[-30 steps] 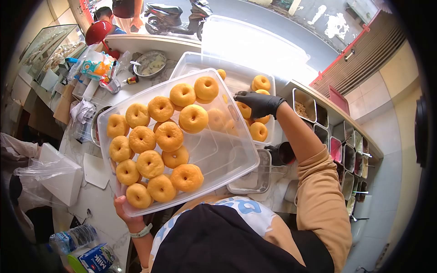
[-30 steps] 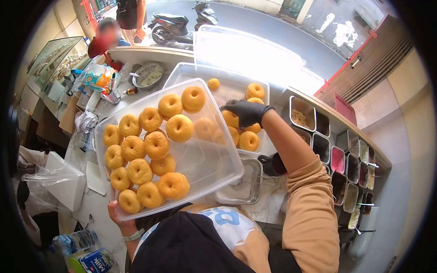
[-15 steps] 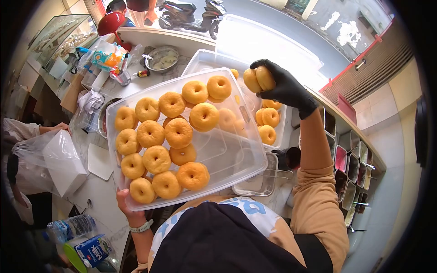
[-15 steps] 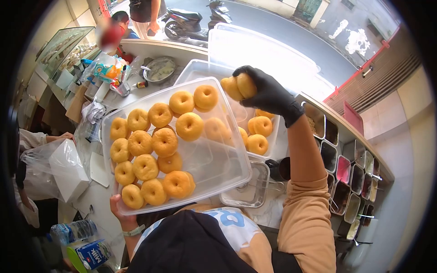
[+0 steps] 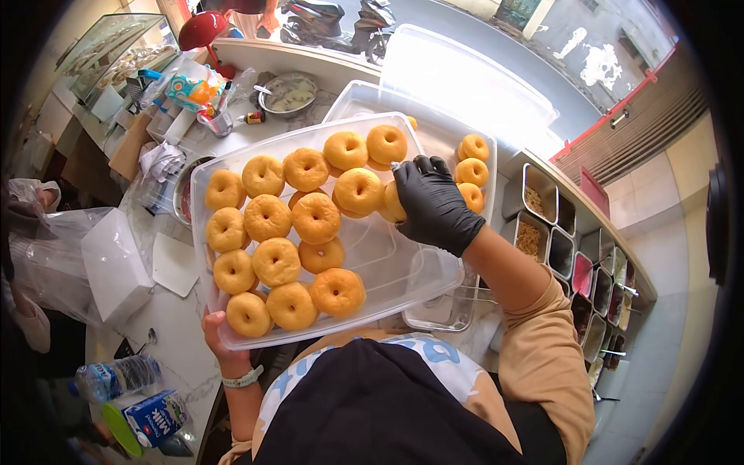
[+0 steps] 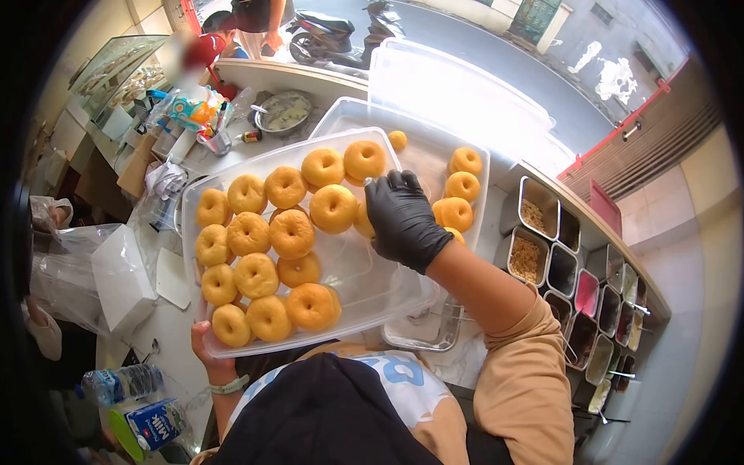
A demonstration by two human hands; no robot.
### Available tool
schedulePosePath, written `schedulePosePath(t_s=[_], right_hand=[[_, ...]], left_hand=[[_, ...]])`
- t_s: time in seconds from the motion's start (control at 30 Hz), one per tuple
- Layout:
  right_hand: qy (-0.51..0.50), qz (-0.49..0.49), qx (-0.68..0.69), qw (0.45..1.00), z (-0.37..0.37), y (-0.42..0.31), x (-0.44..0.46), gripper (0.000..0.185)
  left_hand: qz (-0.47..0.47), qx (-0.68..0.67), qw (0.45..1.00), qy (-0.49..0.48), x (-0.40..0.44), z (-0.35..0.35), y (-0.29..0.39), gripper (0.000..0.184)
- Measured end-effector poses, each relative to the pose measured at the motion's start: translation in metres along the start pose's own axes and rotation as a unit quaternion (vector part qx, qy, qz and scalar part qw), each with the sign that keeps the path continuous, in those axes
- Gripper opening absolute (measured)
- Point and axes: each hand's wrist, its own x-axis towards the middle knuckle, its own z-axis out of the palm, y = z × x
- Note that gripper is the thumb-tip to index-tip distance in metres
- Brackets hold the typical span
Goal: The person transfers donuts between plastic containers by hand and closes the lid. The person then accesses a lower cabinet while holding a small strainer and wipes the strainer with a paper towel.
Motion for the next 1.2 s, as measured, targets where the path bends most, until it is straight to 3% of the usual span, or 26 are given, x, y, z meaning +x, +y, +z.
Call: schedulePosePath(t_s=[0.07,0.17,0.23,0.3,0.4,0.5,0.63,0.7,0.77,0.8,0.9,0.93,1.03,1.13,1.2], right_hand=[[0.065,-0.019,0.008,0.998,-0.015,0.001,-0.006,0.04],[-0.029,-0.05,0.084,0.995,-0.058,-0.012,-0.023,0.033],[-0.206,-0.03,0.174,0.962,-0.046,-0.014,-0.039,0.015],[-0.31,-0.006,0.143,0.94,-0.021,-0.018,-0.044,0.016],[-0.213,0.041,0.132,0.967,0.0,-0.026,-0.034,0.022],[-0.046,0.004,0.098,0.994,0.013,-0.018,-0.022,0.022],[-0.188,-0.046,0.249,0.949,-0.027,0.004,-0.022,0.019],[-0.158,0.0,0.295,0.942,-0.064,0.032,-0.019,0.018],[-0.041,0.037,0.282,0.958,-0.062,0.073,-0.015,0.02],[-0.085,0.074,0.235,0.965,-0.059,0.09,-0.011,0.034],[-0.186,-0.03,0.218,0.958,0.008,0.121,-0.021,0.059],[-0.287,-0.045,0.255,0.922,0.013,0.114,-0.019,0.079],[-0.254,-0.111,0.25,0.928,0.045,0.105,-0.023,0.083],[-0.226,-0.06,0.261,0.937,0.061,0.1,-0.027,0.076],[-0.18,-0.094,0.239,0.949,0.074,0.101,-0.032,0.07]], left_hand=[[-0.002,0.004,1.0,-0.001,0.0,0.001,0.001,0.079],[-0.019,0.005,1.0,0.012,-0.001,-0.003,0.0,0.079],[-0.023,0.007,1.0,0.017,-0.002,-0.001,0.0,0.079],[-0.018,0.01,1.0,0.014,-0.002,0.004,0.003,0.079],[-0.015,0.008,1.0,0.013,-0.001,-0.002,0.0,0.079],[-0.021,0.018,1.0,-0.006,0.0,-0.005,-0.001,0.079],[-0.018,0.0,1.0,-0.013,0.0,-0.007,-0.004,0.08],[-0.018,-0.018,1.0,-0.014,-0.002,-0.003,-0.004,0.08],[-0.017,-0.035,0.999,-0.014,-0.004,-0.016,-0.005,0.079],[-0.016,-0.044,0.999,-0.016,-0.004,-0.022,-0.005,0.079],[-0.017,-0.055,0.998,-0.003,-0.008,-0.027,0.0,0.077],[-0.018,-0.06,0.998,-0.008,-0.009,-0.03,0.003,0.076],[-0.001,-0.037,0.999,0.001,-0.01,-0.027,0.004,0.076],[-0.008,-0.04,0.999,0.01,-0.006,-0.034,0.004,0.075],[-0.009,-0.043,0.999,0.009,-0.008,-0.028,0.004,0.074]])
